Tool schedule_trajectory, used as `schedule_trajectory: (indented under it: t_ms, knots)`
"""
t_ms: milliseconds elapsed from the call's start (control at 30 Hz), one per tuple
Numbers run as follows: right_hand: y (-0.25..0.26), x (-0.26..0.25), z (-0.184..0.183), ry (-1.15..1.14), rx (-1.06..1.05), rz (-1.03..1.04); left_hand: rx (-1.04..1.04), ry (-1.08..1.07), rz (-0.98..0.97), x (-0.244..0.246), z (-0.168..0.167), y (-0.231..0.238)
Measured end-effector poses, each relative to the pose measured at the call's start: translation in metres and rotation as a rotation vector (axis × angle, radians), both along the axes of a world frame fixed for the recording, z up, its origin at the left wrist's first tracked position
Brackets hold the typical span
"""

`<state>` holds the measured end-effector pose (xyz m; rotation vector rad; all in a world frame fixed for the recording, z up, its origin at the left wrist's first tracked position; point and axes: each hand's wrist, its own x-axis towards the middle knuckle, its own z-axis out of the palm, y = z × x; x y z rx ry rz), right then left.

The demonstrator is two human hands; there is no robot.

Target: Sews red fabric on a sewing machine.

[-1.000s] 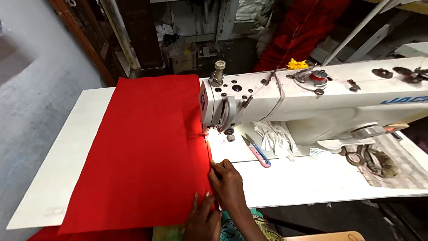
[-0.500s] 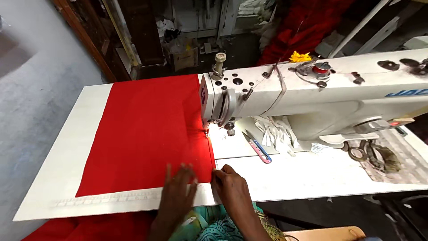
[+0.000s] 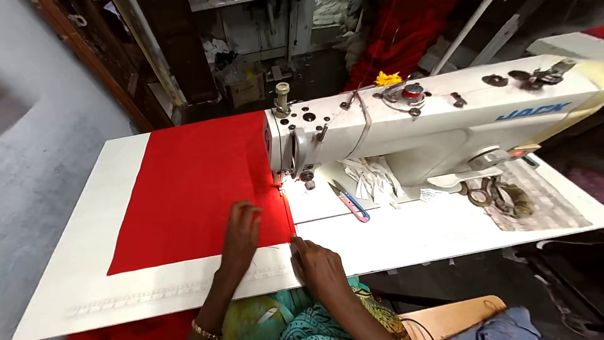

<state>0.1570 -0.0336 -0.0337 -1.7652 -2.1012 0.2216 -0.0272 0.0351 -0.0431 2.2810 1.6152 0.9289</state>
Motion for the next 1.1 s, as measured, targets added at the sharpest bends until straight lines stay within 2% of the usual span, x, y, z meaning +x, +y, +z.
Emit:
schedule_trajectory:
  t_ms: [100, 167, 200, 333, 400, 467, 533, 667, 700, 833, 933, 1000, 1100]
  knots:
    - [0.018, 0.027, -0.001, 0.204, -0.092, 0.124, -0.043, 0.024, -0.218, 0.034, -0.005, 0.006]
    - [0.036, 0.065, 0.005, 0.365, -0.266, 0.144, -0.099, 0.111, -0.254, 0.040, -0.012, 0.008]
    - [0.043, 0.086, 0.008, 0.377, -0.269, 0.080, -0.097, 0.119, -0.250, 0.040, -0.016, 0.007]
    - [0.078, 0.139, 0.017, 0.196, 0.106, -0.365, -0.056, 0.083, -0.216, 0.039, -0.023, 0.007]
    - [0.099, 0.146, 0.021, 0.164, 0.175, -0.484, -0.053, 0.079, -0.209, 0.039, -0.024, 0.008]
    - [0.119, 0.145, 0.023, 0.158, 0.083, -0.513, -0.061, 0.081, -0.204, 0.039, -0.023, 0.008]
    - [0.130, 0.140, 0.017, 0.151, 0.027, -0.458, -0.057, 0.083, -0.201, 0.038, -0.023, 0.006]
    - [0.125, 0.143, 0.025, 0.212, 0.433, -0.326, -0.039, 0.072, -0.205, 0.037, -0.024, 0.006]
    - [0.120, 0.143, 0.025, 0.211, 0.466, -0.305, -0.035, 0.071, -0.204, 0.036, -0.025, 0.005]
    - [0.107, 0.159, 0.016, 0.181, 0.192, -0.218, -0.018, 0.069, -0.217, 0.037, -0.024, 0.006]
    - [0.088, 0.169, 0.031, 0.242, 0.157, -0.364, -0.018, 0.064, -0.217, 0.035, -0.026, 0.005]
    - [0.083, 0.175, 0.028, 0.243, 0.103, -0.436, -0.020, 0.062, -0.220, 0.036, -0.025, 0.005]
    - [0.085, 0.184, 0.005, 0.268, 0.038, -0.274, -0.019, 0.070, -0.229, 0.035, -0.023, 0.006]
